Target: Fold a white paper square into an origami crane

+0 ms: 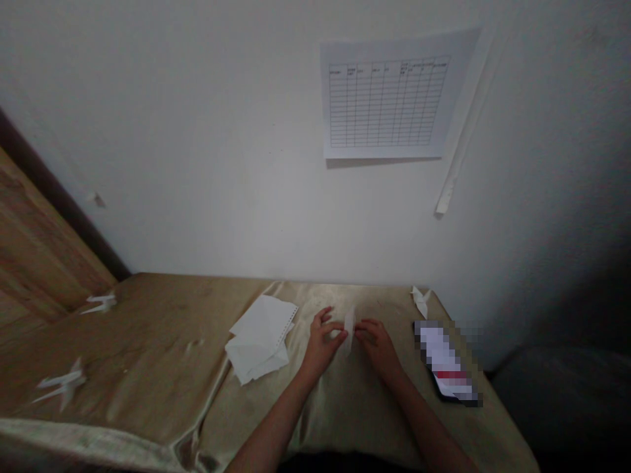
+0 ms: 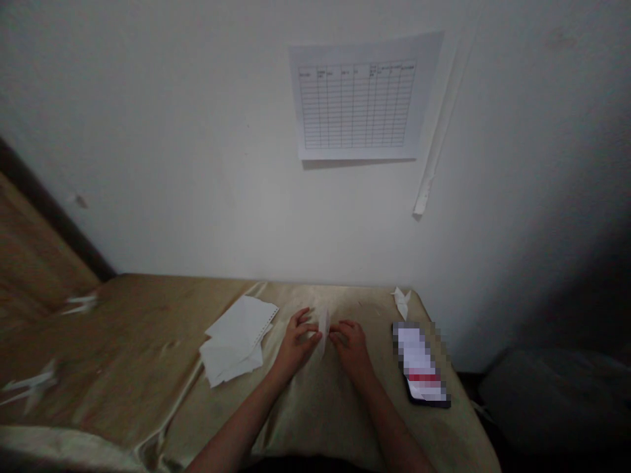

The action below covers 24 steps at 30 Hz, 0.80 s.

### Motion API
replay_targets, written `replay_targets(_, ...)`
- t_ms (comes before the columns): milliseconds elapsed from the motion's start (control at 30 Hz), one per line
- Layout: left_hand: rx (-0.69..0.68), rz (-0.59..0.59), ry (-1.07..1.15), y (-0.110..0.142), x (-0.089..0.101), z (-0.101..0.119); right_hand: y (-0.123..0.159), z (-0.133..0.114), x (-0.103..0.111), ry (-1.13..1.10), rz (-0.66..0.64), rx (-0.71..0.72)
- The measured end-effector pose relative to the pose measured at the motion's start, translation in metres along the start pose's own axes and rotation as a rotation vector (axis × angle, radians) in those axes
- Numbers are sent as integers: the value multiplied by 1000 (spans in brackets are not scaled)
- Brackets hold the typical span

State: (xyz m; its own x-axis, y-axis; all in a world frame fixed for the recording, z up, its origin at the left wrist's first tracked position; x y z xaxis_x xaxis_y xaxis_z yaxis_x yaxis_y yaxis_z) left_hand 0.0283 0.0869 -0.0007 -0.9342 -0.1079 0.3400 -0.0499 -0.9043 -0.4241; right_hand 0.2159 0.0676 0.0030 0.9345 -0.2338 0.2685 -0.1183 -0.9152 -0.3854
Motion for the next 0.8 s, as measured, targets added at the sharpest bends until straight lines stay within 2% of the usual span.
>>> replay_targets(167,1,5,-39,0,1,0,1,-2,-2,-17,-21,22)
replay_targets(400,8,66,-44,0,8,9,0,-10,6,-11,59,39)
replay_targets(567,-6,21,-48,2,6,18,0,-18,10,-2,71,76)
replay_targets(800,-75,22,-104,3,9,29,1,-16,9,-6,95,36)
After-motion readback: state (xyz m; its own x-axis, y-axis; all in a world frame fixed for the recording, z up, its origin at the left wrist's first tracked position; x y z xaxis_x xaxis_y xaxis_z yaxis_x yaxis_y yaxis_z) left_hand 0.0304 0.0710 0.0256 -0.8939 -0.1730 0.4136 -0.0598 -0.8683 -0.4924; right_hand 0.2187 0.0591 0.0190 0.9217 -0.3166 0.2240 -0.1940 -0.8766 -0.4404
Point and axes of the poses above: each hand's wrist, its own y-axis away from the middle knuckle, its own x-axis out of the back of the hand, z = x × y, the point moved 6 cm from there along -y, towards the middle knuckle, and after that the axes turned 3 degrees about -y, right-handed, at the moved point
